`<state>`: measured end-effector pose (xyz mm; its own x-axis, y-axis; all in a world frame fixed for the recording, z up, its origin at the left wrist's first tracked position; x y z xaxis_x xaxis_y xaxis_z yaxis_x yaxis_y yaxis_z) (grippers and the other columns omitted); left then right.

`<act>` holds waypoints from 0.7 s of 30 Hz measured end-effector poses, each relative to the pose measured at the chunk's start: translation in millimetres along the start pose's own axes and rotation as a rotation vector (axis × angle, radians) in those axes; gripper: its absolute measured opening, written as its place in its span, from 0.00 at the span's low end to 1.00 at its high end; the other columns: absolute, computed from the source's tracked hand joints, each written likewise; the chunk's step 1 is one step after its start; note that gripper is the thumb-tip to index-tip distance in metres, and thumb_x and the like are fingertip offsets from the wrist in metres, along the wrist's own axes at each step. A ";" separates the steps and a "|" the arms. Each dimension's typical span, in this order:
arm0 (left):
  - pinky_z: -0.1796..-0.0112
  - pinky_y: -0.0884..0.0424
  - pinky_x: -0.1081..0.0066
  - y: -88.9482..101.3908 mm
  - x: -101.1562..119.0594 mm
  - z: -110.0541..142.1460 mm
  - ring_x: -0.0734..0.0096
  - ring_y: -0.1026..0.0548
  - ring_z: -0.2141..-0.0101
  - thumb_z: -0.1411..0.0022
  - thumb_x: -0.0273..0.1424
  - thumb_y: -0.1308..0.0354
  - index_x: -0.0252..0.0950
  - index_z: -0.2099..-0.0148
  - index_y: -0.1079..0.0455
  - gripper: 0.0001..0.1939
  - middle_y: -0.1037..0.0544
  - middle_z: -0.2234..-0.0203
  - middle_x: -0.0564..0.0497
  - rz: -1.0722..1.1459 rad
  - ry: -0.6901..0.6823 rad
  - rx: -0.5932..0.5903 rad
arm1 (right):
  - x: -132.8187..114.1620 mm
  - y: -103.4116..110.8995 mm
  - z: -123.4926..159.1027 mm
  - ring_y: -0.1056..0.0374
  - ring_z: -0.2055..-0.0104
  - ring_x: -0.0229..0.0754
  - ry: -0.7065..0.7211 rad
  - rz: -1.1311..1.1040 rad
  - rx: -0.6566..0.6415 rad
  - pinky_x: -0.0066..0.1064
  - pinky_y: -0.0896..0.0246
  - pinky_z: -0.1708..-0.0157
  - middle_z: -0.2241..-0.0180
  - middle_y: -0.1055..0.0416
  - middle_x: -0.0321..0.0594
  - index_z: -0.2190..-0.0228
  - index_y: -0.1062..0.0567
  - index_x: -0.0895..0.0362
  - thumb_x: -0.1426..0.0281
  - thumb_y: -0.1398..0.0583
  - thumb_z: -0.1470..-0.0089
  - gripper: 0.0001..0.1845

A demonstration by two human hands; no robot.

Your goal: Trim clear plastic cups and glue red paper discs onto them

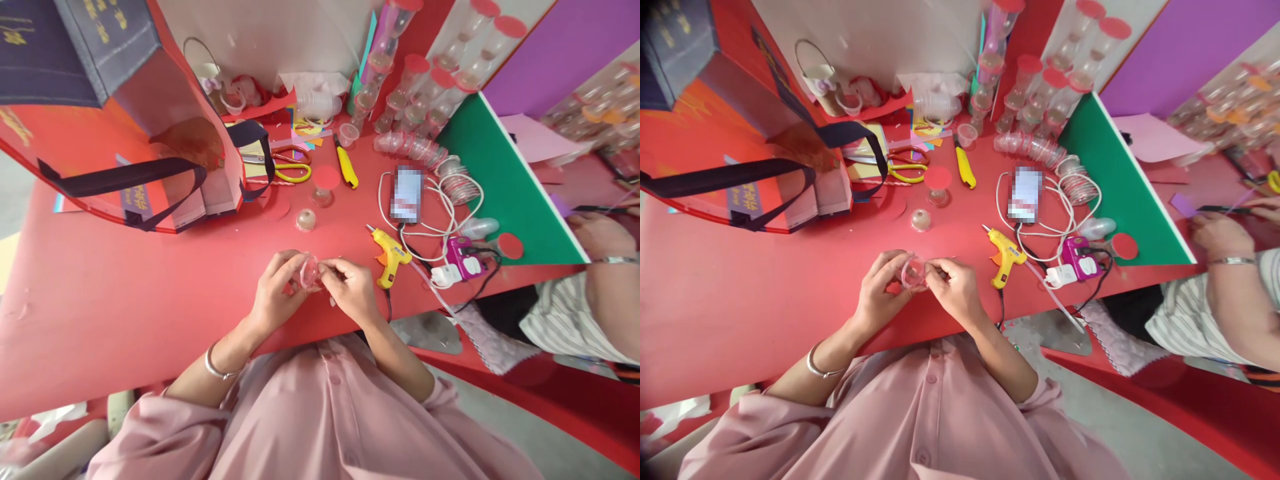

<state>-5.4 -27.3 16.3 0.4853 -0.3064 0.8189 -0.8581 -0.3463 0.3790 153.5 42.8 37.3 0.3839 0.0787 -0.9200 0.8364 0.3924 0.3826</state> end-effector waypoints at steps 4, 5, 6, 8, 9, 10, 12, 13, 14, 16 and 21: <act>0.61 0.20 0.67 3.2 -2.2 -0.6 0.60 0.21 0.55 0.37 0.36 0.31 0.41 0.39 0.29 0.26 0.25 0.49 0.40 -0.026 0.059 0.019 | 0.9 0.6 -1.1 0.27 0.69 0.44 -0.037 -0.144 0.016 0.30 0.33 0.74 0.71 0.22 0.40 0.64 0.18 0.54 0.58 0.34 0.41 0.13; 0.60 0.20 0.66 3.8 -2.3 -0.6 0.59 0.21 0.53 0.37 0.36 0.31 0.41 0.39 0.29 0.26 0.24 0.49 0.40 -0.044 0.059 0.023 | 1.1 0.9 -1.4 0.27 0.68 0.44 -0.043 -0.168 0.030 0.31 0.33 0.74 0.70 0.22 0.41 0.64 0.19 0.54 0.56 0.32 0.43 0.14; 0.59 0.20 0.65 4.3 -2.2 -0.7 0.58 0.22 0.53 0.37 0.36 0.31 0.41 0.38 0.29 0.26 0.24 0.49 0.40 -0.055 0.052 0.028 | 1.2 1.1 -1.8 0.27 0.67 0.44 -0.047 -0.180 0.044 0.31 0.32 0.74 0.69 0.22 0.41 0.65 0.19 0.54 0.55 0.31 0.44 0.15; 0.59 0.20 0.65 5.1 -1.0 -1.2 0.59 0.21 0.52 0.37 0.35 0.31 0.41 0.39 0.30 0.26 0.24 0.49 0.41 -0.060 0.018 0.047 | 0.9 1.5 -2.9 0.28 0.66 0.43 -0.036 -0.167 0.060 0.31 0.31 0.72 0.67 0.23 0.40 0.67 0.21 0.53 0.54 0.30 0.45 0.16; 0.59 0.20 0.65 5.2 -0.1 -1.4 0.58 0.21 0.52 0.36 0.34 0.31 0.41 0.39 0.30 0.25 0.24 0.49 0.41 -0.056 -0.004 0.055 | 0.6 1.4 -3.5 0.28 0.66 0.42 -0.024 -0.149 0.062 0.31 0.30 0.71 0.67 0.23 0.40 0.68 0.21 0.53 0.54 0.30 0.45 0.16; 0.59 0.20 0.66 5.2 0.6 -1.7 0.58 0.21 0.51 0.36 0.34 0.32 0.41 0.40 0.30 0.24 0.24 0.49 0.41 -0.050 -0.022 0.060 | 0.1 1.2 -4.0 0.29 0.66 0.42 -0.010 -0.132 0.061 0.31 0.30 0.70 0.66 0.24 0.40 0.68 0.21 0.53 0.54 0.30 0.45 0.16; 0.60 0.20 0.65 4.6 1.4 -2.2 0.56 0.22 0.49 0.36 0.34 0.32 0.41 0.42 0.30 0.22 0.24 0.49 0.40 -0.041 -0.038 0.060 | -1.1 0.6 -4.9 0.29 0.66 0.41 0.019 -0.105 0.060 0.30 0.30 0.70 0.66 0.24 0.40 0.68 0.21 0.53 0.54 0.31 0.44 0.15; 0.59 0.20 0.64 4.2 1.1 -2.3 0.54 0.22 0.48 0.36 0.34 0.32 0.41 0.42 0.30 0.21 0.24 0.48 0.40 -0.037 -0.033 0.058 | -1.8 0.3 -5.1 0.29 0.66 0.41 0.033 -0.095 0.063 0.30 0.30 0.70 0.65 0.24 0.40 0.68 0.21 0.53 0.54 0.31 0.44 0.15; 0.57 0.20 0.62 3.8 0.6 -2.2 0.54 0.23 0.47 0.36 0.34 0.32 0.41 0.43 0.30 0.20 0.24 0.48 0.40 -0.031 -0.025 0.055 | -2.7 0.1 -5.1 0.29 0.66 0.41 0.049 -0.085 0.068 0.30 0.30 0.69 0.65 0.25 0.39 0.67 0.21 0.53 0.54 0.31 0.43 0.15; 0.52 0.21 0.57 2.4 -0.5 -1.5 0.53 0.24 0.44 0.36 0.33 0.32 0.41 0.44 0.31 0.20 0.24 0.47 0.40 -0.010 -0.022 0.046 | -5.1 0.1 -4.5 0.28 0.66 0.40 0.099 -0.053 0.081 0.31 0.29 0.68 0.66 0.25 0.39 0.67 0.20 0.53 0.55 0.32 0.41 0.13; 0.46 0.25 0.52 -2.5 -2.2 3.4 0.52 0.26 0.41 0.39 0.28 0.31 0.41 0.43 0.34 0.25 0.24 0.46 0.39 0.142 -0.046 0.003 | -14.2 2.7 0.2 0.28 0.66 0.38 0.334 0.106 0.158 0.31 0.30 0.63 0.66 0.25 0.39 0.66 0.20 0.53 0.64 0.36 0.35 0.08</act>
Point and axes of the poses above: each hand's wrist, its own z-axis away from the middle knuckle, its own y-axis out of the back of the hand, x = y × z, the point moved 3 cm from there along -z, towards the middle knuckle
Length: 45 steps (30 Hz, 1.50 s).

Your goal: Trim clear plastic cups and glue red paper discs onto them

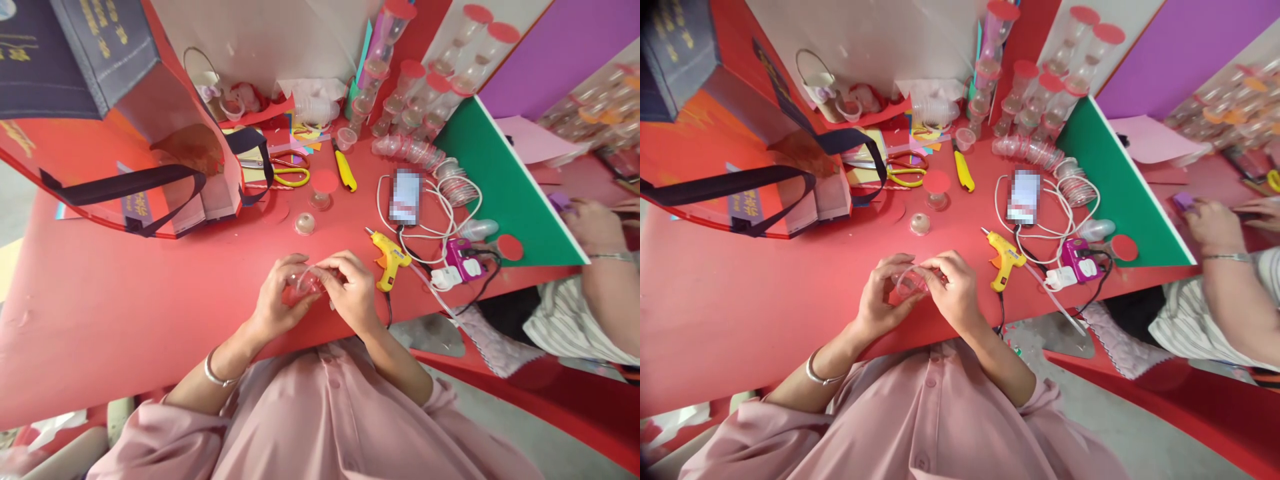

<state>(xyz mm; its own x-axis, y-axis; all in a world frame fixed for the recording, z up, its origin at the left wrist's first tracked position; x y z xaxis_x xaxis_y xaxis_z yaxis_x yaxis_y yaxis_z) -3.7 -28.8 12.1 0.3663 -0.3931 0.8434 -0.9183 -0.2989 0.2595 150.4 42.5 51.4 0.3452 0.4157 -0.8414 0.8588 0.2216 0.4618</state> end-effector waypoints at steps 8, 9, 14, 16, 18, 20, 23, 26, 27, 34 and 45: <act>0.48 0.21 0.55 2.3 3.0 -1.0 0.54 0.22 0.46 0.38 0.33 0.30 0.41 0.40 0.32 0.26 0.21 0.47 0.40 -0.060 0.093 -0.029 | -6.4 4.2 3.1 0.26 0.62 0.42 0.205 0.175 0.063 0.34 0.29 0.61 0.65 0.24 0.41 0.63 0.21 0.52 0.71 0.37 0.35 0.04; 0.48 0.21 0.55 3.1 4.3 -2.1 0.54 0.21 0.47 0.38 0.34 0.30 0.42 0.40 0.31 0.26 0.21 0.47 0.41 -0.087 0.075 -0.031 | -6.5 4.8 2.9 0.26 0.62 0.42 0.225 0.187 0.066 0.35 0.29 0.60 0.65 0.23 0.41 0.63 0.20 0.52 0.72 0.37 0.35 0.05; 0.48 0.21 0.55 4.0 7.8 -4.1 0.55 0.20 0.48 0.39 0.31 0.29 0.43 0.39 0.31 0.28 0.20 0.48 0.42 -0.088 -0.023 -0.015 | -8.3 5.3 3.9 0.26 0.62 0.42 0.337 0.246 0.067 0.35 0.29 0.59 0.66 0.23 0.40 0.63 0.20 0.51 0.72 0.38 0.35 0.06; 0.48 0.21 0.55 3.6 9.0 -3.8 0.55 0.20 0.47 0.40 0.30 0.28 0.43 0.40 0.31 0.28 0.19 0.48 0.42 -0.073 -0.044 -0.009 | -9.3 4.4 6.1 0.26 0.63 0.42 0.364 0.241 0.075 0.35 0.29 0.59 0.66 0.23 0.40 0.63 0.21 0.51 0.72 0.38 0.35 0.06; 0.48 0.21 0.54 3.4 10.3 -3.8 0.54 0.20 0.47 0.40 0.29 0.28 0.43 0.41 0.30 0.26 0.20 0.47 0.42 -0.062 -0.050 0.003 | -9.2 4.7 8.4 0.26 0.63 0.42 0.351 0.235 0.122 0.35 0.28 0.61 0.66 0.23 0.40 0.63 0.21 0.51 0.71 0.36 0.36 0.04; 0.46 0.23 0.53 3.3 11.1 -3.8 0.54 0.21 0.46 0.41 0.28 0.28 0.42 0.42 0.30 0.26 0.20 0.47 0.42 -0.043 -0.052 0.010 | -8.7 5.4 10.1 0.26 0.63 0.43 0.335 0.256 0.165 0.35 0.28 0.62 0.66 0.23 0.41 0.62 0.20 0.50 0.70 0.35 0.37 0.02; 0.44 0.24 0.52 2.8 10.9 -3.0 0.54 0.23 0.43 0.40 0.27 0.29 0.43 0.40 0.32 0.28 0.22 0.45 0.41 -0.002 -0.077 0.005 | -10.3 6.1 10.6 0.26 0.63 0.43 0.385 0.295 0.168 0.36 0.29 0.61 0.66 0.22 0.40 0.62 0.20 0.49 0.70 0.34 0.37 0.03; 0.45 0.24 0.52 2.6 9.8 -1.3 0.54 0.23 0.43 0.39 0.27 0.30 0.43 0.38 0.34 0.29 0.22 0.45 0.41 0.003 -0.109 0.008 | -14.0 7.8 9.6 0.28 0.63 0.43 0.452 0.306 0.174 0.36 0.31 0.60 0.66 0.22 0.39 0.60 0.20 0.48 0.73 0.33 0.39 0.07; 0.45 0.23 0.53 2.7 9.7 -0.9 0.54 0.23 0.43 0.38 0.27 0.30 0.43 0.38 0.34 0.29 0.22 0.46 0.41 -0.007 -0.120 0.012 | -15.4 8.4 9.1 0.28 0.63 0.43 0.465 0.312 0.183 0.36 0.31 0.61 0.67 0.23 0.39 0.60 0.20 0.48 0.74 0.32 0.40 0.08; 0.50 0.20 0.54 2.9 13.4 -1.7 0.53 0.21 0.45 0.38 0.27 0.30 0.40 0.40 0.34 0.27 0.19 0.54 0.43 -0.092 -0.201 0.036 | -21.7 9.0 8.9 0.29 0.65 0.40 0.519 0.345 0.228 0.34 0.31 0.60 0.69 0.25 0.37 0.62 0.20 0.49 0.76 0.33 0.40 0.08; 0.49 0.21 0.53 4.8 15.4 3.7 0.52 0.24 0.44 0.38 0.27 0.30 0.41 0.34 0.37 0.33 0.25 0.44 0.36 -0.171 -0.253 0.050 | -22.6 10.5 8.5 0.30 0.65 0.41 0.462 0.241 0.200 0.35 0.30 0.62 0.69 0.25 0.38 0.62 0.20 0.51 0.78 0.34 0.40 0.09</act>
Point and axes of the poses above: each hand's wrist, its own z-axis away from the middle knuckle, its own y-axis out of the back of the hand, x = y × z, the point moved 3 cm from there along -z, towards the middle knuckle
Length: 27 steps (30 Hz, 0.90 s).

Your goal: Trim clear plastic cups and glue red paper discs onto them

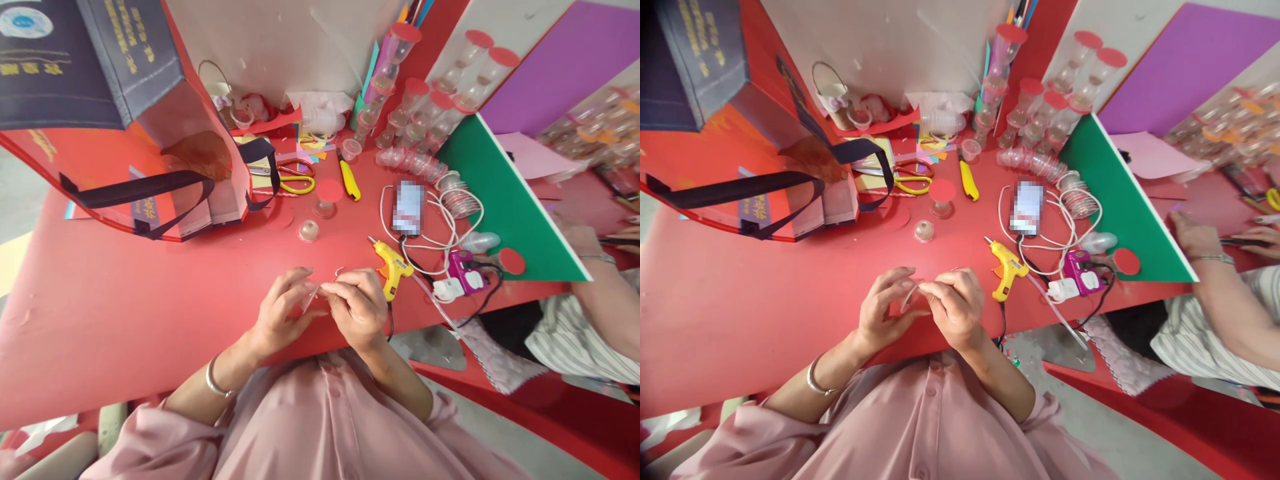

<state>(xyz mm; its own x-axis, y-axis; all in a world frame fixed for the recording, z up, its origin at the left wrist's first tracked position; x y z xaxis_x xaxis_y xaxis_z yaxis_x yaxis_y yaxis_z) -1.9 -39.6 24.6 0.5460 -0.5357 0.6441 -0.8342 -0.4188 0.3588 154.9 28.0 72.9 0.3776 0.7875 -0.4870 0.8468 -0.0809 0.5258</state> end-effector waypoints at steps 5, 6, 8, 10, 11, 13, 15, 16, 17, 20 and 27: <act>0.47 0.24 0.45 4.9 0.8 -2.1 0.45 0.27 0.41 0.35 0.28 0.37 0.37 0.34 0.35 0.28 0.29 0.42 0.33 0.219 0.089 -0.059 | 1.1 3.9 -4.7 0.29 0.63 0.44 0.023 -0.050 -0.092 0.37 0.30 0.61 0.67 0.24 0.41 0.58 0.20 0.54 0.80 0.35 0.41 0.12; 0.47 0.24 0.45 5.6 0.3 -2.6 0.45 0.27 0.41 0.35 0.27 0.38 0.37 0.34 0.34 0.27 0.29 0.42 0.34 0.242 0.100 -0.060 | 1.7 4.8 -5.2 0.29 0.62 0.44 0.026 -0.058 -0.106 0.37 0.30 0.61 0.67 0.24 0.42 0.58 0.20 0.54 0.80 0.35 0.41 0.12; 0.46 0.25 0.45 6.0 -1.2 -3.7 0.45 0.27 0.42 0.35 0.25 0.39 0.38 0.35 0.32 0.26 0.27 0.44 0.35 0.283 0.114 -0.069 | 3.4 6.8 -5.8 0.28 0.62 0.44 0.026 -0.058 -0.127 0.37 0.30 0.61 0.66 0.25 0.42 0.58 0.21 0.54 0.79 0.35 0.41 0.11; 0.46 0.25 0.45 5.3 -3.0 -4.3 0.46 0.27 0.42 0.36 0.25 0.37 0.38 0.36 0.31 0.26 0.26 0.46 0.36 0.324 0.127 -0.086 | 5.1 8.3 -6.3 0.28 0.62 0.44 0.026 -0.041 -0.150 0.36 0.31 0.61 0.67 0.25 0.41 0.59 0.21 0.54 0.79 0.35 0.41 0.10; 0.46 0.26 0.45 4.7 -3.8 -4.2 0.46 0.28 0.42 0.36 0.25 0.37 0.39 0.36 0.30 0.26 0.26 0.46 0.37 0.344 0.138 -0.096 | 5.9 8.8 -6.6 0.28 0.62 0.44 0.027 -0.029 -0.162 0.36 0.31 0.61 0.67 0.25 0.41 0.60 0.21 0.54 0.78 0.36 0.41 0.09; 0.45 0.26 0.45 2.9 -5.2 -2.5 0.46 0.28 0.41 0.36 0.26 0.35 0.39 0.37 0.29 0.25 0.26 0.46 0.37 0.382 0.180 -0.114 | 7.1 9.3 -7.3 0.29 0.63 0.44 0.036 -0.007 -0.177 0.36 0.31 0.62 0.66 0.25 0.41 0.61 0.22 0.53 0.77 0.35 0.41 0.08; 0.44 0.26 0.47 0.8 -6.6 0.5 0.47 0.28 0.41 0.36 0.27 0.34 0.40 0.37 0.30 0.26 0.26 0.45 0.37 0.456 0.267 -0.113 | 8.3 9.3 -7.5 0.30 0.63 0.43 0.045 0.014 -0.179 0.36 0.32 0.62 0.66 0.25 0.41 0.61 0.23 0.53 0.77 0.35 0.41 0.07; 0.44 0.26 0.49 -0.5 -7.4 2.4 0.47 0.28 0.41 0.36 0.28 0.33 0.41 0.36 0.31 0.27 0.26 0.44 0.37 0.512 0.331 -0.106 | 8.8 9.2 -7.3 0.30 0.64 0.43 0.050 0.025 -0.174 0.35 0.32 0.62 0.66 0.25 0.42 0.62 0.23 0.53 0.77 0.35 0.41 0.07; 0.44 0.25 0.51 -1.8 -8.0 4.2 0.48 0.27 0.41 0.36 0.29 0.33 0.41 0.35 0.32 0.29 0.27 0.42 0.37 0.574 0.399 -0.100 | 9.0 9.0 -6.9 0.31 0.64 0.43 0.056 0.035 -0.168 0.35 0.33 0.62 0.66 0.25 0.42 0.62 0.23 0.54 0.76 0.35 0.41 0.07; 0.46 0.23 0.58 -5.1 -9.0 7.1 0.51 0.26 0.41 0.36 0.30 0.32 0.42 0.33 0.34 0.31 0.29 0.40 0.37 0.715 0.543 -0.092 | 8.4 8.3 -4.1 0.30 0.63 0.44 0.048 0.025 -0.163 0.36 0.33 0.62 0.66 0.25 0.42 0.63 0.22 0.54 0.75 0.35 0.41 0.05; 0.46 0.22 0.56 -6.0 -16.6 5.8 0.51 0.27 0.40 0.36 0.29 0.31 0.43 0.36 0.31 0.28 0.29 0.40 0.39 0.653 0.493 -0.051 | 13.3 2.8 4.6 0.36 0.75 0.34 -0.576 -0.505 -0.351 0.29 0.39 0.73 0.71 0.29 0.36 0.61 0.19 0.55 0.65 0.38 0.35 0.08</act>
Point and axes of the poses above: each hand's wrist, its own z-axis away from the middle knuckle, its own y-axis out of the back of the hand, x = y × z, the point moved 3 cm from there along -z, towards the middle knuckle
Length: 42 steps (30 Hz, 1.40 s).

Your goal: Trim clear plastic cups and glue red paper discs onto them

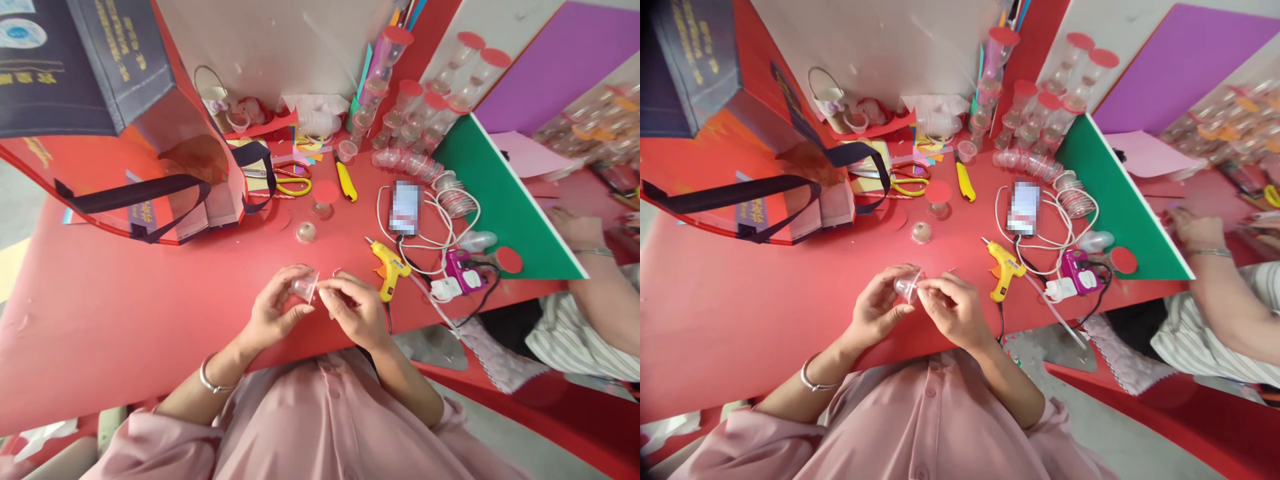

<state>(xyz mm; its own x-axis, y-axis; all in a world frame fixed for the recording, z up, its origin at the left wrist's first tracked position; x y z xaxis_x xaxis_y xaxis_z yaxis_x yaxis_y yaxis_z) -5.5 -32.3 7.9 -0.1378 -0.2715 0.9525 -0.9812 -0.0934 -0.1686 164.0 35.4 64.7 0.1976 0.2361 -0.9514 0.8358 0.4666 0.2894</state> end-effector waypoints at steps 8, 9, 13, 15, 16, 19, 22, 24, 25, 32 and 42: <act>0.43 0.25 0.50 1.6 7.2 -8.1 0.52 0.25 0.42 0.36 0.26 0.32 0.42 0.36 0.30 0.28 0.24 0.44 0.38 -0.355 -0.189 0.003 | 26.7 -3.9 -1.4 0.39 0.77 0.33 -0.415 -0.368 -0.058 0.27 0.44 0.78 0.78 0.30 0.33 0.67 0.16 0.54 0.55 0.33 0.41 0.16; 0.44 0.25 0.50 1.2 9.3 -9.2 0.52 0.25 0.42 0.36 0.25 0.32 0.41 0.37 0.30 0.27 0.23 0.45 0.38 -0.395 -0.220 0.004 | 28.6 -4.5 -1.8 0.40 0.78 0.33 -0.431 -0.385 -0.053 0.26 0.46 0.79 0.78 0.30 0.33 0.68 0.17 0.55 0.55 0.33 0.42 0.15; 0.45 0.24 0.52 0.1 14.0 -11.5 0.54 0.23 0.44 0.36 0.24 0.33 0.41 0.38 0.30 0.26 0.22 0.46 0.39 -0.563 -0.311 0.003 | 33.0 -6.7 -3.3 0.40 0.79 0.32 -0.465 -0.443 -0.056 0.26 0.47 0.81 0.79 0.30 0.32 0.71 0.18 0.56 0.56 0.32 0.45 0.15; 0.46 0.23 0.53 -0.4 14.7 -11.4 0.55 0.22 0.45 0.35 0.23 0.34 0.41 0.37 0.31 0.26 0.23 0.46 0.40 -0.631 -0.356 0.011 | 34.0 -7.1 -3.9 0.40 0.80 0.33 -0.472 -0.447 -0.066 0.26 0.47 0.82 0.79 0.30 0.32 0.71 0.18 0.56 0.56 0.32 0.45 0.15; 0.46 0.23 0.54 -0.7 15.0 -11.2 0.55 0.22 0.45 0.35 0.23 0.34 0.41 0.37 0.31 0.27 0.23 0.46 0.40 -0.659 -0.381 0.017 | 34.1 -7.2 -4.3 0.41 0.80 0.32 -0.472 -0.445 -0.071 0.26 0.46 0.82 0.78 0.30 0.32 0.72 0.19 0.56 0.56 0.32 0.45 0.15; 0.48 0.22 0.56 -1.9 16.1 -10.6 0.55 0.22 0.46 0.36 0.22 0.34 0.42 0.37 0.30 0.27 0.22 0.46 0.41 -0.716 -0.432 0.043 | 32.0 -7.5 -5.6 0.42 0.80 0.32 -0.470 -0.438 -0.069 0.26 0.46 0.82 0.78 0.32 0.31 0.75 0.21 0.56 0.58 0.34 0.46 0.14; 0.49 0.21 0.56 -2.2 16.3 -10.2 0.56 0.21 0.47 0.37 0.23 0.32 0.41 0.39 0.29 0.26 0.22 0.47 0.41 -0.728 -0.417 0.074 | 27.8 -7.4 -6.9 0.45 0.81 0.31 -0.478 -0.428 -0.065 0.26 0.48 0.82 0.80 0.35 0.29 0.77 0.23 0.56 0.59 0.34 0.46 0.15; 0.49 0.21 0.56 -1.5 15.5 -9.8 0.56 0.21 0.47 0.39 0.24 0.31 0.41 0.40 0.29 0.26 0.22 0.47 0.42 -0.713 -0.392 0.090 | 25.1 -7.0 -7.5 0.47 0.81 0.31 -0.476 -0.436 -0.079 0.26 0.49 0.82 0.80 0.34 0.30 0.76 0.22 0.56 0.57 0.35 0.46 0.16; 0.49 0.21 0.56 -0.9 14.7 -9.6 0.55 0.21 0.47 0.39 0.24 0.30 0.41 0.40 0.29 0.26 0.22 0.47 0.42 -0.706 -0.377 0.095 | 24.3 -6.5 -7.6 0.46 0.81 0.31 -0.470 -0.442 -0.089 0.26 0.50 0.82 0.80 0.33 0.31 0.76 0.21 0.57 0.56 0.35 0.45 0.17; 0.53 0.20 0.59 1.5 10.6 -9.0 0.58 0.22 0.49 0.39 0.25 0.30 0.43 0.40 0.28 0.26 0.23 0.48 0.43 -0.722 -0.368 0.069 | 28.4 -1.5 -8.0 0.43 0.82 0.31 -0.444 -0.386 -0.107 0.27 0.49 0.82 0.78 0.29 0.32 0.73 0.20 0.57 0.56 0.35 0.44 0.17; 0.53 0.20 0.58 2.7 7.1 -6.7 0.58 0.21 0.51 0.36 0.30 0.32 0.40 0.41 0.29 0.22 0.22 0.49 0.41 -0.830 -0.313 0.068 | 26.1 -1.0 -7.7 0.40 0.80 0.32 -0.410 -0.252 -0.024 0.25 0.46 0.79 0.81 0.31 0.31 0.75 0.21 0.56 0.64 0.37 0.49 0.09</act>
<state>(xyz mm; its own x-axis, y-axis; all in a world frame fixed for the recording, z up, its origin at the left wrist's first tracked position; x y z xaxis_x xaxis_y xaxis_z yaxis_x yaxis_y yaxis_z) -10.0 -28.1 15.9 0.6674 -0.3396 0.6627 -0.7368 -0.4303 0.5215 164.4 47.6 40.3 0.1799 -0.2402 -0.9539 0.8723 0.4871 0.0419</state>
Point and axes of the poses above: each hand's wrist, its own z-axis away from the middle knuckle, its own y-axis out of the back of the hand, x = y × z, the point moved 3 cm from there along -z, towards the middle knuckle
